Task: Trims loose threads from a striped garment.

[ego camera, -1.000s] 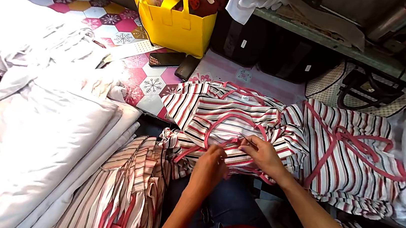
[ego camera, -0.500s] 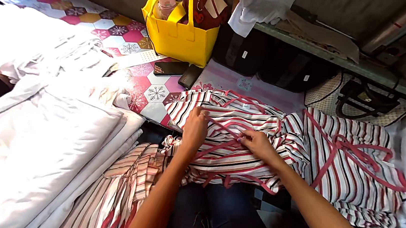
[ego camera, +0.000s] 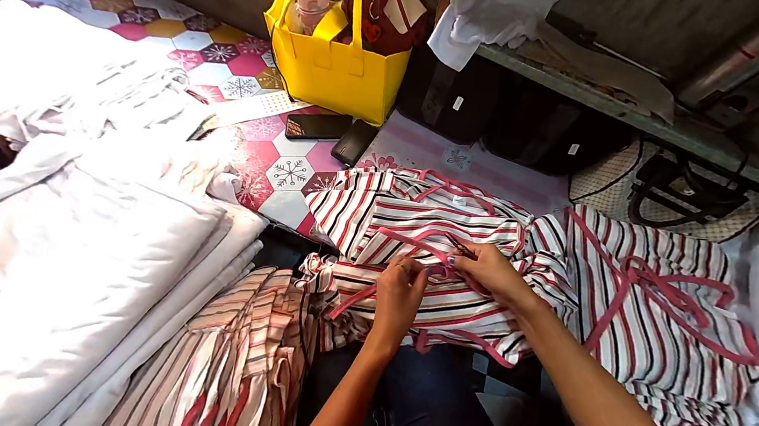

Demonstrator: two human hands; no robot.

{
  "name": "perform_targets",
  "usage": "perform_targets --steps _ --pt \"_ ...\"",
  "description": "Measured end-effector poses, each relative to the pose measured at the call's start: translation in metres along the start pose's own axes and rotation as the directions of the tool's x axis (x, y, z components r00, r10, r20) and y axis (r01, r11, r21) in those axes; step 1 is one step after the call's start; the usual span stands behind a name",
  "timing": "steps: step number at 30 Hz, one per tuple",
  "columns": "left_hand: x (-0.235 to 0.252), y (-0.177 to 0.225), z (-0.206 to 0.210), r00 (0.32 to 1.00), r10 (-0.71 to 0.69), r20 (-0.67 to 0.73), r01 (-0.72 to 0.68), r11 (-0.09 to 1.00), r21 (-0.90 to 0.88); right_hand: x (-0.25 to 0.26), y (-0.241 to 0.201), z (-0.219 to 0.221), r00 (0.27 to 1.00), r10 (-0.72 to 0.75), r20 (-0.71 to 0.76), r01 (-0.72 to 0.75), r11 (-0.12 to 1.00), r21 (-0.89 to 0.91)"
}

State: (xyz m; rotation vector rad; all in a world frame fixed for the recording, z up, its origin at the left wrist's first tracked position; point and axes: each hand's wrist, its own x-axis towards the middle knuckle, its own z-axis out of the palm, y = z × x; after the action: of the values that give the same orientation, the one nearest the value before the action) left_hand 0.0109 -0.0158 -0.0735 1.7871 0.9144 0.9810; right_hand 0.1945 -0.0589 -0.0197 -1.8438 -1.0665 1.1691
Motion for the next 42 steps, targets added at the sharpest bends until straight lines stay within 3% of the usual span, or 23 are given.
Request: perform_targets --steps 3,6,9,11,13,15,18,22,25,29,32,35,38,40,42 --pt "0.0 0.018 -0.003 0.989 -0.141 -0.034 0.138 0.987 -0.086 -0.003 0.0 0.004 0.998 -0.055 -0.005 0.055 0.998 0.005" --pt "0.02 0.019 -0.001 0.927 -0.349 0.14 0.376 0.868 -0.325 -0.008 0.001 0.009 0.987 -0.159 -0.038 0.154 0.982 -0.107" --pt "0.024 0.007 -0.003 0.895 -0.39 0.214 0.445 0.769 -0.459 -0.018 0.003 0.013 0.977 -0.211 -0.024 0.201 0.954 -0.223" --pt "0.013 0.005 -0.022 0.913 -0.375 0.16 0.407 0.842 -0.353 -0.026 0.003 0.008 0.978 -0.205 0.024 0.204 0.939 -0.279" --pt "-0.002 0.004 -0.045 0.932 -0.348 0.103 0.358 0.928 -0.102 -0.033 0.003 0.003 0.979 -0.199 0.054 0.205 0.927 -0.313" --pt "-0.011 0.01 -0.057 0.939 -0.334 0.088 0.326 0.941 0.089 -0.035 0.002 0.002 0.979 -0.197 0.049 0.202 0.925 -0.323" --pt "-0.006 0.018 -0.039 0.976 -0.218 0.02 0.212 0.964 0.16 -0.03 0.0 0.011 0.981 -0.191 0.036 0.192 0.925 -0.327" --pt "0.016 -0.005 -0.005 0.979 -0.173 0.106 0.137 0.949 0.286 -0.029 0.004 0.023 0.983 -0.182 0.013 0.172 0.904 -0.391" --pt "0.013 -0.019 -0.012 0.999 0.007 0.049 -0.019 0.969 0.247 -0.038 0.005 0.016 0.98 -0.194 -0.038 0.163 0.901 -0.403" --pt "-0.014 -0.011 -0.082 0.984 -0.166 0.066 0.141 0.949 0.282 -0.052 0.012 -0.001 0.976 -0.18 -0.126 0.122 0.92 -0.374" --pt "-0.021 0.019 -0.111 0.89 -0.387 0.241 0.268 0.872 0.409 -0.056 0.016 -0.002 0.967 -0.202 -0.156 0.134 0.923 -0.361" --pt "-0.012 0.035 -0.063 0.917 -0.278 0.286 0.159 0.912 0.378 -0.05 0.012 0.012 0.967 -0.233 -0.104 0.175 0.902 -0.395" --pt "0.003 0.011 -0.002 0.955 -0.153 0.255 0.031 0.903 0.429 -0.038 0.011 0.027 0.964 -0.245 -0.104 0.155 0.835 -0.528" --pt "0.007 -0.004 0.007 0.97 -0.058 0.236 -0.053 0.898 0.438 -0.031 0.014 0.03 0.962 -0.239 -0.133 0.111 0.785 -0.609" --pt "0.009 0.0 -0.007 0.97 -0.05 0.236 -0.05 0.916 0.399 -0.026 0.021 0.026 0.952 -0.268 -0.149 0.122 0.777 -0.617"
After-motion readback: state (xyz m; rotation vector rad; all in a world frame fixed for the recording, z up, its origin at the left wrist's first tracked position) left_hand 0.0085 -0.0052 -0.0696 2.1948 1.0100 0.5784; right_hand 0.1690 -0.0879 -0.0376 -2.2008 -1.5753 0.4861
